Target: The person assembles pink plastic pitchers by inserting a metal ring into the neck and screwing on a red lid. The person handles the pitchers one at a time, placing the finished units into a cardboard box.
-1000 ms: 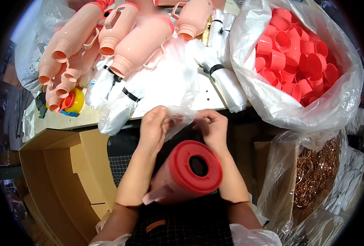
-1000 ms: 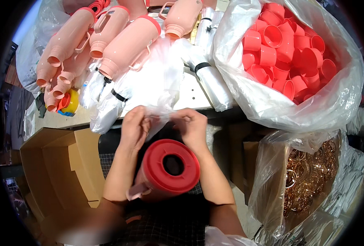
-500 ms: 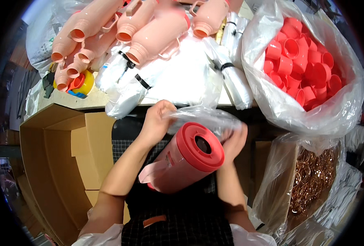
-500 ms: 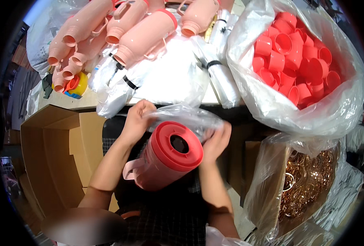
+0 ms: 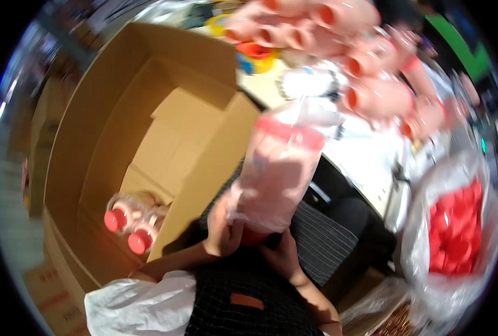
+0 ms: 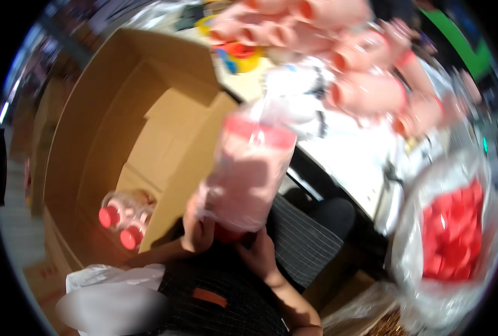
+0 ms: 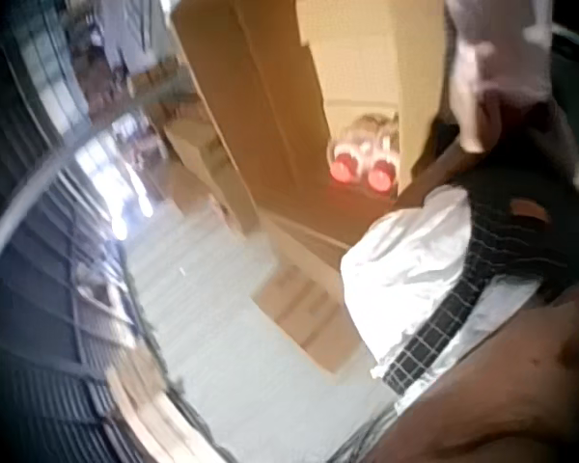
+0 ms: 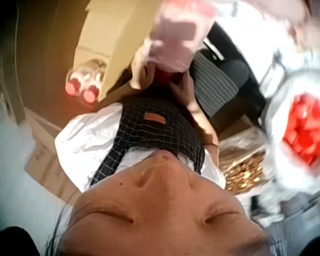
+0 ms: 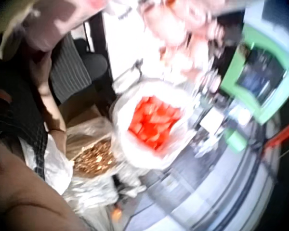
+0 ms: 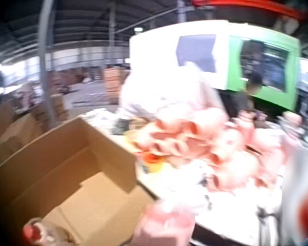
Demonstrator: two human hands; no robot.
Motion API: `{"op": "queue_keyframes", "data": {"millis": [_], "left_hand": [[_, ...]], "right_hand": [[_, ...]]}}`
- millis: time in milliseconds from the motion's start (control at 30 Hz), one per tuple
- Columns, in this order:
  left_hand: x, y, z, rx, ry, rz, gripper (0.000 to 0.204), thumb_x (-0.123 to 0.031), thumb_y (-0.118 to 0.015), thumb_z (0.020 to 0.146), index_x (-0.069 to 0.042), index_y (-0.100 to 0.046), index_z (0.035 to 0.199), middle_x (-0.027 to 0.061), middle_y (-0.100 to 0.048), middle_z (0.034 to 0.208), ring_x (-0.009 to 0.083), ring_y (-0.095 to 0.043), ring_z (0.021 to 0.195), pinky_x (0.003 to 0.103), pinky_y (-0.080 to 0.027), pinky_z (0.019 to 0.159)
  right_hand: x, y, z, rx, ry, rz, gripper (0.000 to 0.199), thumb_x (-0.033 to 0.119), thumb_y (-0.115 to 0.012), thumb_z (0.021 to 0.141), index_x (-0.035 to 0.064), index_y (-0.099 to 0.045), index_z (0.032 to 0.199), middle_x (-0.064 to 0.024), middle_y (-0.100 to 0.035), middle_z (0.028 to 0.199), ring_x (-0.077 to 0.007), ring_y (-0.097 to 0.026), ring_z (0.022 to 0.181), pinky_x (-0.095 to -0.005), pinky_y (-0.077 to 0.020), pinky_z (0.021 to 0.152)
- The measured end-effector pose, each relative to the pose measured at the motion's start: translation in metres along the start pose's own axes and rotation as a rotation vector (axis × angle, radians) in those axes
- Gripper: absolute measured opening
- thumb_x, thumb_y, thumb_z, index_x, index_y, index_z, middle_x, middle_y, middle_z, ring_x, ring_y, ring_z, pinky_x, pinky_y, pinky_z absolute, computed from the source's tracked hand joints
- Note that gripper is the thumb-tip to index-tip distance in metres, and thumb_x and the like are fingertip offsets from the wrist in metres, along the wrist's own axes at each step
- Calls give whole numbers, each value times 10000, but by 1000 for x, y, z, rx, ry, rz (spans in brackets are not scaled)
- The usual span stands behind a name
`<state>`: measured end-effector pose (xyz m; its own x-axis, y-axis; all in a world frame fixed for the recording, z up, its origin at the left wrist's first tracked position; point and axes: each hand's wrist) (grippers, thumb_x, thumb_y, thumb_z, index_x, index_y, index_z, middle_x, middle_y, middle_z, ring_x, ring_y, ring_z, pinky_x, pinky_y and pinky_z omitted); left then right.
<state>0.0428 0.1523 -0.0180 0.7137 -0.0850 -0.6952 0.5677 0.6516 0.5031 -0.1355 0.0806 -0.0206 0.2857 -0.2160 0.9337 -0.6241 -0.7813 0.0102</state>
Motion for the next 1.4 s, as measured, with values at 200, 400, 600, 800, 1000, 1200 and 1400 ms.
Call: {"op": "queue_keyframes", "data": {"millis": [200,400,600,800,1000,1200,1400], "left_hand": [[60,183,80,-208,114,535,434,-47,-601,863,-120,-652,1288,168,-587,902,405,-602,796,476,-494,682],[222,331,42,757,3,1168,388,-236,-568,901,-239,-651,1279,87,-646,998,293,-668,903,414,-568,716],[346,310,-56,1437,325,1138,422,-252,-602,931,-245,-563,1352,99,-507,1393,286,-542,1240,420,-481,994],[317,299,-9,1455,700,1407,561,-220,-669,920,-247,-480,1447,85,-334,1601,261,-396,1434,409,-368,1157],[163,147,120,414,-40,551,623,-40,-735,787,-48,-531,1376,187,-550,1339,394,-503,1256,491,-411,1066],[57,-52,177,420,-251,346,772,-180,-834,742,-72,-467,1413,210,-514,1378,413,-473,1295,506,-361,1123],[76,-185,232,644,-234,464,761,-242,-796,793,-167,-458,1471,144,-547,1175,348,-566,1150,497,-517,896]], "right_hand": [[64,-146,91,717,103,214,850,144,-759,893,-12,-232,1541,-276,-370,1550,-342,-417,1434,-434,-433,1079],[70,-164,86,772,260,201,735,79,-705,918,-10,-300,1525,-220,-460,1503,-272,-527,1330,-374,-454,1045],[20,-19,77,-131,145,-54,271,-5,-638,947,4,-602,1216,-62,-664,1136,-149,-641,1055,-291,-504,918],[87,150,157,-901,629,-1080,550,-7,-733,730,27,-576,1256,-187,-594,1235,-393,-542,1175,-459,-442,1017],[113,248,223,-869,463,-1677,801,180,-883,645,113,-539,1365,-122,-520,1425,-361,-415,1391,-559,-359,1121],[142,262,109,-1245,799,-636,647,170,-868,761,-2,-585,1317,-131,-646,1275,-239,-614,1178,-377,-476,1007],[121,260,-85,-1397,1087,38,652,455,-738,867,-15,-503,1252,-233,-615,1217,-362,-629,1150,-507,-524,1013]]}}
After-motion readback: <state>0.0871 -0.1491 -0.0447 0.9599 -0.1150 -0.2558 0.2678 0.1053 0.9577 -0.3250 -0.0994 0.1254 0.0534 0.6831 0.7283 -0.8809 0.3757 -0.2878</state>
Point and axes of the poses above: each hand's wrist, its own z-axis towards the middle knuckle, its own y-axis out of the back of the hand, x = y × z
